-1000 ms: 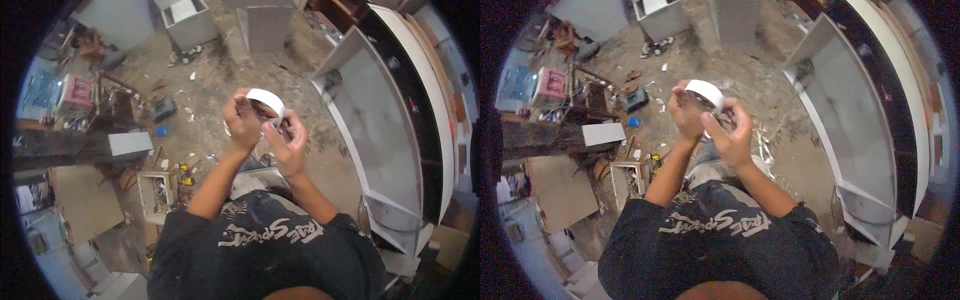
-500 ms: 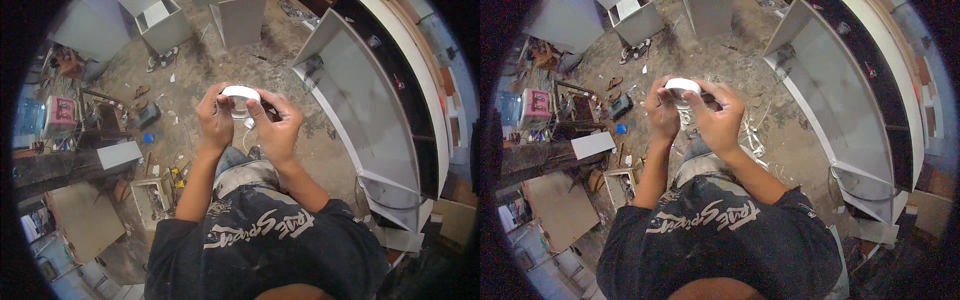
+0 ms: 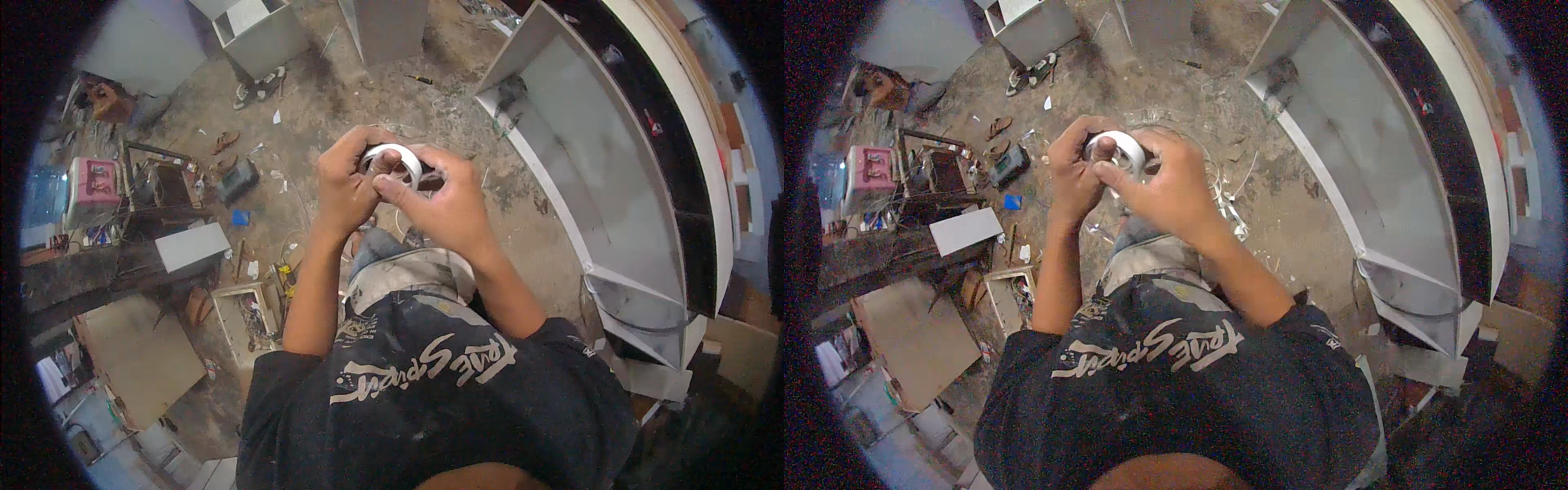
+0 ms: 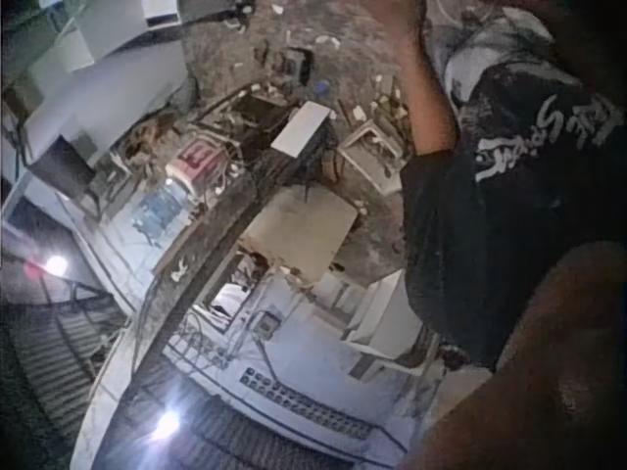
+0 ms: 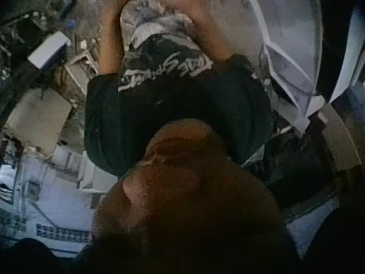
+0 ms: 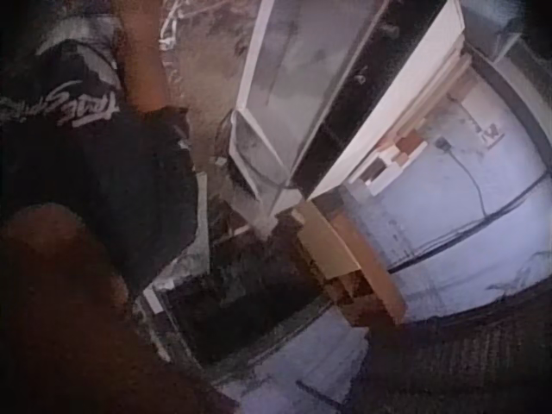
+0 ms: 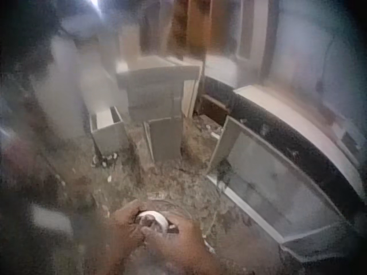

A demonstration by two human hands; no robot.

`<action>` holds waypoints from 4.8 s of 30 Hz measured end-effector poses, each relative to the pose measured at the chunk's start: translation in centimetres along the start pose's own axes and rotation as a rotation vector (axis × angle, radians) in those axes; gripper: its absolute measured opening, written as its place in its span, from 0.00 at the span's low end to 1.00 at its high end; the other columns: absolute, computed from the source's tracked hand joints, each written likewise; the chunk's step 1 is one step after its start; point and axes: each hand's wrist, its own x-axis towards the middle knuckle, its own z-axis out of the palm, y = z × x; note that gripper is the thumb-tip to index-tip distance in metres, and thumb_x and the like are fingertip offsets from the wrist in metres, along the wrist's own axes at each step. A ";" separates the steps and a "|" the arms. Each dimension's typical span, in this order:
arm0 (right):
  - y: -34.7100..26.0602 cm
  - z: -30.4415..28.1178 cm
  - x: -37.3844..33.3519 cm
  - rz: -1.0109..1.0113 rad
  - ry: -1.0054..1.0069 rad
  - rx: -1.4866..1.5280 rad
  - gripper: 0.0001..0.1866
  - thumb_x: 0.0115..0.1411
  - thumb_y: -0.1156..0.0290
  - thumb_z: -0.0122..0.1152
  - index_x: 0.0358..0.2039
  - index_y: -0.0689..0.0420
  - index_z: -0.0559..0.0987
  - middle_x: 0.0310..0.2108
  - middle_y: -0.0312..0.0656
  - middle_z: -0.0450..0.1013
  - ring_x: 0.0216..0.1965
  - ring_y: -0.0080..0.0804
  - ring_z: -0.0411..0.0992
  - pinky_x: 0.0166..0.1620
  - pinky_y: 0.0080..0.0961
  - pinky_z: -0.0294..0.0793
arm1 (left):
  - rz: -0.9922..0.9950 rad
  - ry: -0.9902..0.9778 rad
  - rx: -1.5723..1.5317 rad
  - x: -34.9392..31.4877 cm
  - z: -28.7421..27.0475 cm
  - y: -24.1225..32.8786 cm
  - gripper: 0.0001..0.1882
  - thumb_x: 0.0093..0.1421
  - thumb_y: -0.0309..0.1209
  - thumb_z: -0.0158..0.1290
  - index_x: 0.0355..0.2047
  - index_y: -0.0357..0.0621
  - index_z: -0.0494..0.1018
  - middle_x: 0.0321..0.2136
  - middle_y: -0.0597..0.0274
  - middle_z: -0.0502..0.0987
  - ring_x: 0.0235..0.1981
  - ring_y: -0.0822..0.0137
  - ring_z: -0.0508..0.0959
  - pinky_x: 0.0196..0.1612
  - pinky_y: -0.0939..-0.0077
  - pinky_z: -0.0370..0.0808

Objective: The person winds a length of white tape into a small coil by hand.

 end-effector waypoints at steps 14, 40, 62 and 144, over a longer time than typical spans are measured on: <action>1.7 2.0 -1.0 -0.059 0.313 0.224 0.18 0.54 0.67 0.71 0.42 0.64 0.80 0.30 0.39 0.79 0.30 0.23 0.75 0.35 0.22 0.76 | -0.224 0.093 -0.308 -1.2 1.1 -0.8 0.26 0.61 0.54 0.54 0.39 0.39 0.72 0.30 0.67 0.75 0.31 0.77 0.73 0.34 0.83 0.69; 1.9 1.3 -0.6 0.153 0.237 0.606 0.15 0.56 0.79 0.65 0.44 0.69 0.76 0.38 0.45 0.77 0.37 0.25 0.76 0.40 0.18 0.76 | -0.089 0.035 -0.266 0.3 0.3 0.1 0.23 0.67 0.49 0.46 0.43 0.38 0.71 0.34 0.63 0.76 0.35 0.75 0.74 0.40 0.80 0.71; 3.6 1.8 -2.2 0.161 -0.025 0.214 0.19 0.54 0.66 0.71 0.40 0.65 0.78 0.33 0.42 0.79 0.33 0.24 0.76 0.36 0.23 0.75 | -0.200 -0.291 -0.018 -0.7 -2.1 0.1 0.13 0.68 0.36 0.46 0.41 0.37 0.70 0.32 0.57 0.77 0.36 0.70 0.76 0.41 0.74 0.71; 5.4 1.1 -0.1 0.129 -0.025 0.355 0.21 0.52 0.67 0.72 0.45 0.63 0.78 0.36 0.45 0.79 0.32 0.26 0.78 0.35 0.25 0.78 | -0.002 -0.061 0.018 -2.2 -1.7 -1.3 0.25 0.69 0.43 0.44 0.60 0.39 0.59 0.47 0.57 0.70 0.41 0.71 0.72 0.46 0.75 0.70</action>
